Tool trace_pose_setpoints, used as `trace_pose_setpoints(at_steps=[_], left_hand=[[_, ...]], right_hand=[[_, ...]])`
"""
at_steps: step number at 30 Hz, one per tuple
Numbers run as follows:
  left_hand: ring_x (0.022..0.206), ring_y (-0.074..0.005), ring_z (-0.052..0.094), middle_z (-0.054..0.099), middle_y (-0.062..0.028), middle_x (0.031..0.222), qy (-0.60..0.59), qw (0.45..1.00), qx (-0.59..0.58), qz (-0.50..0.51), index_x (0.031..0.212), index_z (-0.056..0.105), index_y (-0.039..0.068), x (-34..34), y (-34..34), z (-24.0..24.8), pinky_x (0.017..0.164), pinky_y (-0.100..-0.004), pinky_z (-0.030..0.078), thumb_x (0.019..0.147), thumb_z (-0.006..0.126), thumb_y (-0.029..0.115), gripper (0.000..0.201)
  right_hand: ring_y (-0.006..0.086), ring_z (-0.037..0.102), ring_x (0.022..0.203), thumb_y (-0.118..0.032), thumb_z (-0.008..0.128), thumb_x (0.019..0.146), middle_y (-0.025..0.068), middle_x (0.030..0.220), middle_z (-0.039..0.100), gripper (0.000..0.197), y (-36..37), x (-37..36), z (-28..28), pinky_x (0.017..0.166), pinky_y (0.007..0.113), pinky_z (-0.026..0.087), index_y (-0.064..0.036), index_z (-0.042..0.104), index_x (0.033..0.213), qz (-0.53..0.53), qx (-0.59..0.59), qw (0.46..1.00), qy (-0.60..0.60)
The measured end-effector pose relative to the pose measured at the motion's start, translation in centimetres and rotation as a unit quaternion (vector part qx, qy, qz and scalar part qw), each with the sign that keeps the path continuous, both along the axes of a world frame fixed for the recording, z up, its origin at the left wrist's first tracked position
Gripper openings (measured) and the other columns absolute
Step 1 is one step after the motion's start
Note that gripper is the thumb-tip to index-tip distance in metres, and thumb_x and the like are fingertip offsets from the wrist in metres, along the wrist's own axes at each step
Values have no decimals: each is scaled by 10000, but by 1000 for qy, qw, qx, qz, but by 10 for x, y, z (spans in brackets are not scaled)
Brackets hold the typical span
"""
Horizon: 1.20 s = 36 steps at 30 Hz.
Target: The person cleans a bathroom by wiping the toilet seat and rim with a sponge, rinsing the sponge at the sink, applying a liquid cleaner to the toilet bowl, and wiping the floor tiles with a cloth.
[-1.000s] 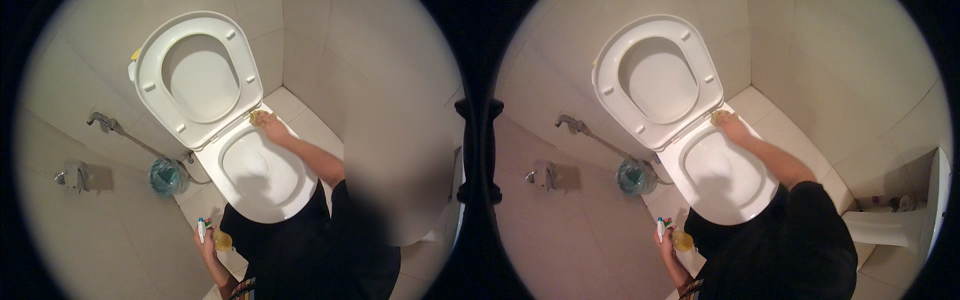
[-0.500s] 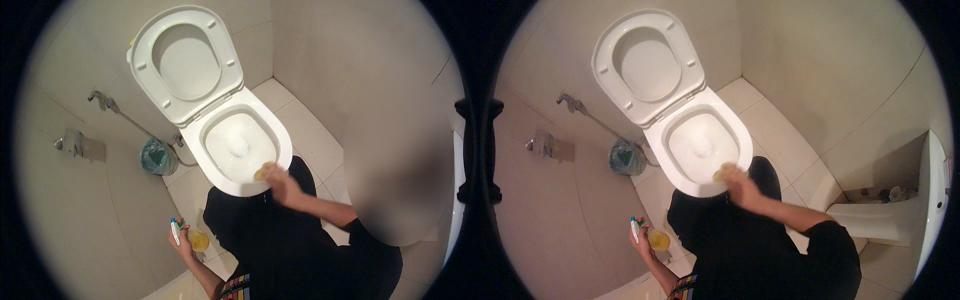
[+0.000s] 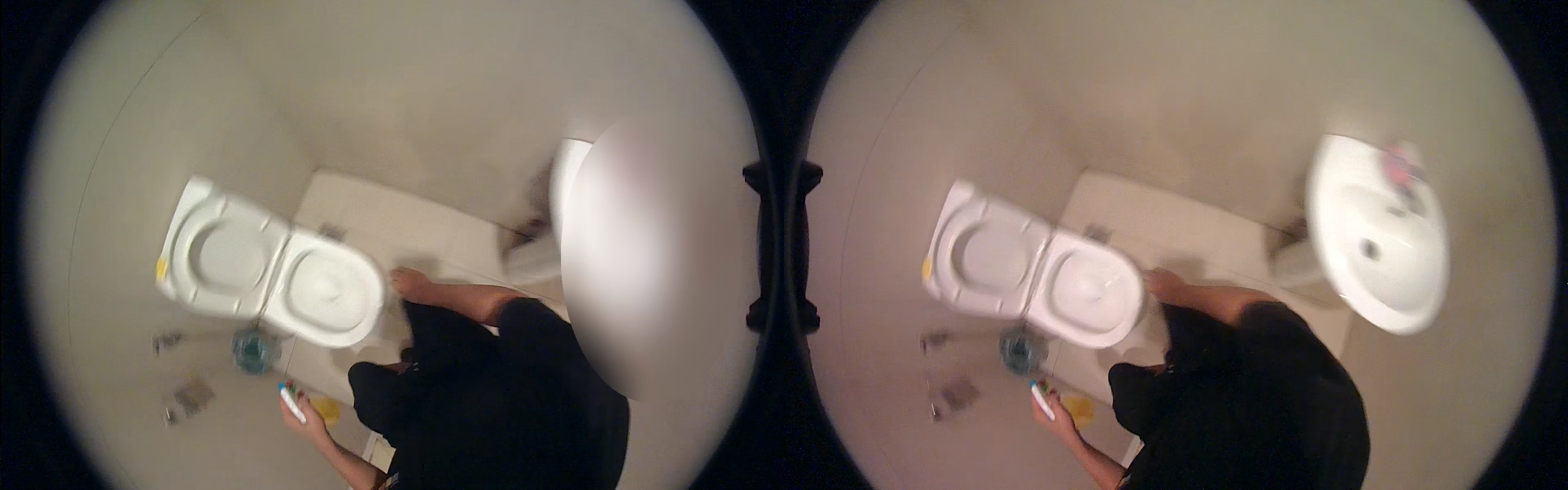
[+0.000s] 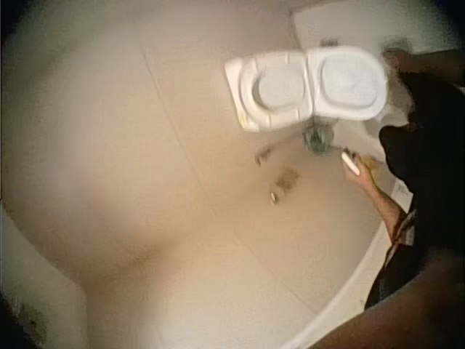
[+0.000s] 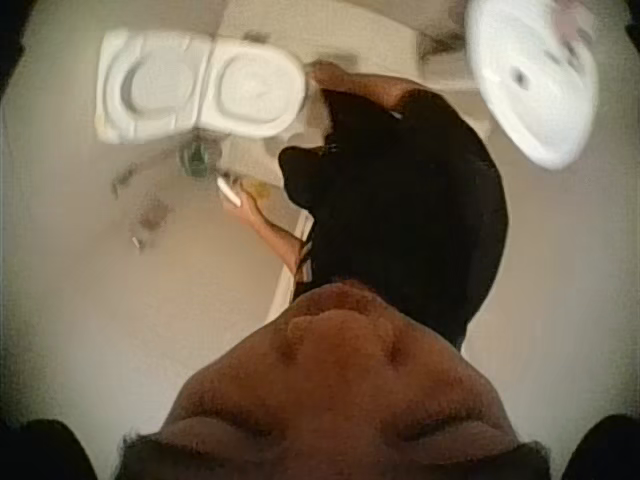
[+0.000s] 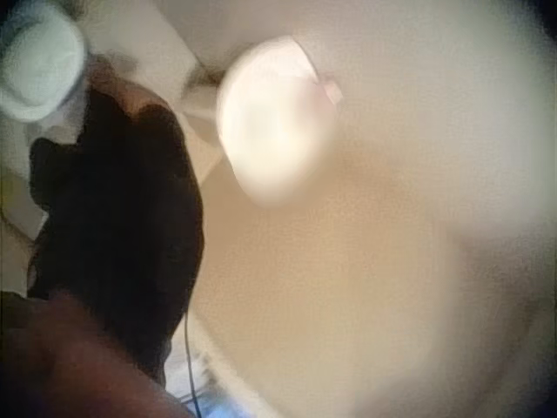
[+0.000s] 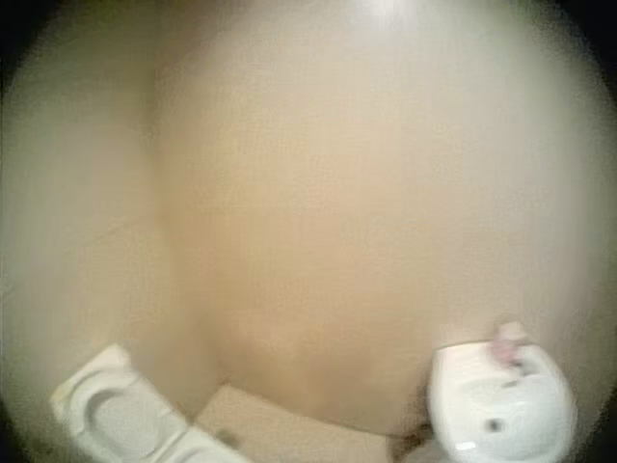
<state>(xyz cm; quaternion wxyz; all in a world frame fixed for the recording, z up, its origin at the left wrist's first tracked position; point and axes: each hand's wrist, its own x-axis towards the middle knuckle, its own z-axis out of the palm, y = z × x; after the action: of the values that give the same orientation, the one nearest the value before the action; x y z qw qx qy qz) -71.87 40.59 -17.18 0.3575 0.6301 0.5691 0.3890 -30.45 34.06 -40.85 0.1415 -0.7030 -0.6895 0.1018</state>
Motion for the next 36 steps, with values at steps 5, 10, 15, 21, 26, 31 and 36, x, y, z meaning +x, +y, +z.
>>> trace_pose_setpoints(at_steps=[5, 10, 15, 21, 26, 31, 36], left_hand=[[1086, -415, 650, 669, -240, 1208, 196, 958, 147, -149, 1252, 636, -92, 74, -46, 121, 974, -489, 507, 816, 666, 76, 468], [1081, -449, 640, 656, -272, 1167, 135, 938, 82, -308, 1202, 653, -71, 152, -77, 230, 975, -495, 495, 817, 713, 160, 453], [1016, -430, 667, 687, -230, 1099, 109, 887, 62, -444, 1187, 694, -9, 259, -146, 296, 908, -450, 534, 880, 708, 200, 371], [1039, -408, 674, 701, -198, 1138, 44, 839, 72, -537, 1167, 714, 42, 409, -313, 339, 898, -458, 547, 902, 715, 222, 320], [946, -411, 697, 714, -191, 1081, 100, 868, 63, -482, 1129, 728, 36, 457, -353, 367, 834, -463, 559, 906, 778, 387, 418], [856, -337, 726, 734, -189, 919, 112, 891, 65, -435, 1022, 759, 1, 525, -356, 369, 790, -438, 556, 861, 846, 449, 484], [757, -351, 690, 704, -207, 859, 111, 896, 59, -426, 1156, 720, -5, 614, -352, 336, 733, -429, 542, 899, 821, 382, 475]], right_hand=[[404, 677, 943, -180, 614, 918, 186, 931, 697, 155, -101, 115, 164, 843, 539, 546, -52, 698, 891, -295, 34, 952, 70], [337, 692, 1018, -160, 617, 916, 183, 1055, 743, 215, -342, 193, 301, 939, 453, 539, -33, 761, 1012, -367, 35, 929, 26], [410, 719, 1034, -310, 557, 970, 237, 1169, 727, 412, -510, 285, 405, 893, 483, 561, -71, 653, 1291, -696, -63, 707, 114], [426, 670, 1186, -524, 592, 977, 222, 1271, 712, 578, -562, 390, 459, 1014, 503, 516, -151, 634, 1416, -613, -48, 787, 49], [404, 714, 1065, -589, 697, 906, 234, 1166, 741, 628, -545, 400, 470, 968, 494, 543, -43, 743, 1212, -482, -127, 864, 69], [401, 748, 875, -648, 756, 810, 259, 917, 753, 673, -528, 414, 459, 810, 501, 580, 20, 792, 881, -477, -187, 856, 62], [403, 752, 881, -549, 802, 781, 217, 910, 767, 534, -537, 424, 444, 852, 491, 594, -41, 812, 947, -409, -141, 900, 47]])
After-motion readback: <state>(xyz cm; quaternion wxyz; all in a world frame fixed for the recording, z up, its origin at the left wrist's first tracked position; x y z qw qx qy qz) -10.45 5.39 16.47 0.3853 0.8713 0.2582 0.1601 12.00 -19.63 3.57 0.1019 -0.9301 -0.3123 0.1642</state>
